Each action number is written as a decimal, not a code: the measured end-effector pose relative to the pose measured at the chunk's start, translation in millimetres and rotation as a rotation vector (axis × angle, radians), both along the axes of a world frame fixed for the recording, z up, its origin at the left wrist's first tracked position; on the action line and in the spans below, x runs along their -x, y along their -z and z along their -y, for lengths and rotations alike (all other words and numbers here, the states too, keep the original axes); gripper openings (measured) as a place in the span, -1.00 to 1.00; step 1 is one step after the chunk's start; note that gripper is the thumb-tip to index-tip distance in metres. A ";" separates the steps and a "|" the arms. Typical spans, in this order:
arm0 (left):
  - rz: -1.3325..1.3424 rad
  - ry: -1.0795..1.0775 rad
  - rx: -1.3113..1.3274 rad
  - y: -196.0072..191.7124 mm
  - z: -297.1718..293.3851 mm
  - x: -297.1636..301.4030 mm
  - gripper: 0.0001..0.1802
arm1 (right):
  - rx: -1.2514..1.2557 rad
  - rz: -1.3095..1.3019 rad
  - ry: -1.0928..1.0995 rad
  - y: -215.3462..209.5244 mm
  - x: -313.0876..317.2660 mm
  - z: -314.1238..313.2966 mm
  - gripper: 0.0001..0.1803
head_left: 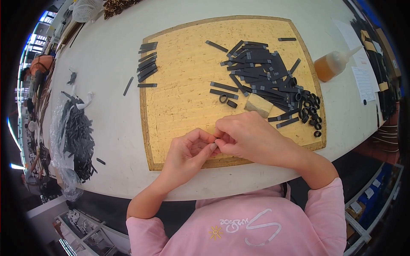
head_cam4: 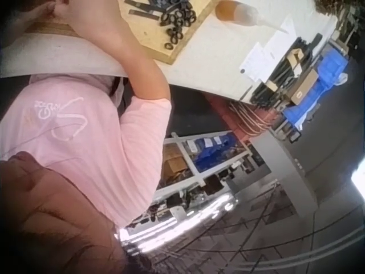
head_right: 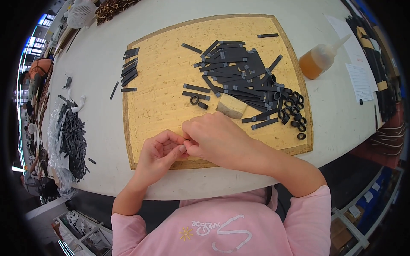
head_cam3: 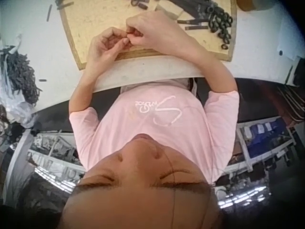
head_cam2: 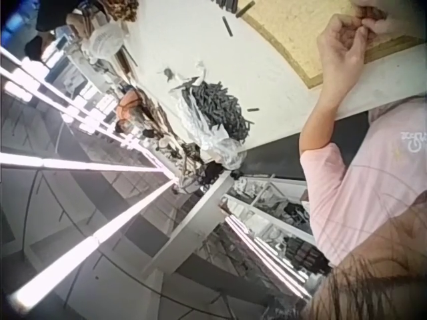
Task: Manually assembling small black hardware or accessory components at a workshop table.
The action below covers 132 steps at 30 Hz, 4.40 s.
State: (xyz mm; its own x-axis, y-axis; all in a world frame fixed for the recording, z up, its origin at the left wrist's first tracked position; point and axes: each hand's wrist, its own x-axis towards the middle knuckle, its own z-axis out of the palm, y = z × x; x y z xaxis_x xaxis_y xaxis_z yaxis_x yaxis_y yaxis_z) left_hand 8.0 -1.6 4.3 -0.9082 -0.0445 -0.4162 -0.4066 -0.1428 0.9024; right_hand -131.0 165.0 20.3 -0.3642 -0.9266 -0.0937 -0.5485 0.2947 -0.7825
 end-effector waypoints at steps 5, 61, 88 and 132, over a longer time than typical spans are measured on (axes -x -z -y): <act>-0.012 -0.016 0.021 2.8 0.3 -2.0 -0.89 | 0.016 0.019 -0.005 2.0 2.2 -0.4 -0.80; -0.285 -0.095 -0.161 -2.9 9.7 -5.9 -0.84 | 0.369 0.056 0.174 -10.3 -16.7 -6.5 -0.82; -0.039 -0.105 -0.087 3.0 -0.3 -1.1 -0.85 | 0.080 0.092 0.122 6.9 -7.9 -0.5 -0.82; -0.070 -0.094 0.017 7.1 -0.4 -3.5 -0.91 | 0.061 0.179 0.078 2.3 -1.7 2.9 -0.81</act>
State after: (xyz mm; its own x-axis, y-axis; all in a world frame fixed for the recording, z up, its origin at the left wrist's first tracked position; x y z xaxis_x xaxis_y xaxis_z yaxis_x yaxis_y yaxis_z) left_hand 11.5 -1.2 -2.8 -0.9266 -0.1369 -0.3503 -0.3280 -0.1615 0.9308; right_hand -129.3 162.1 18.1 -0.4178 -0.9021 -0.1080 -0.3768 0.2802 -0.8829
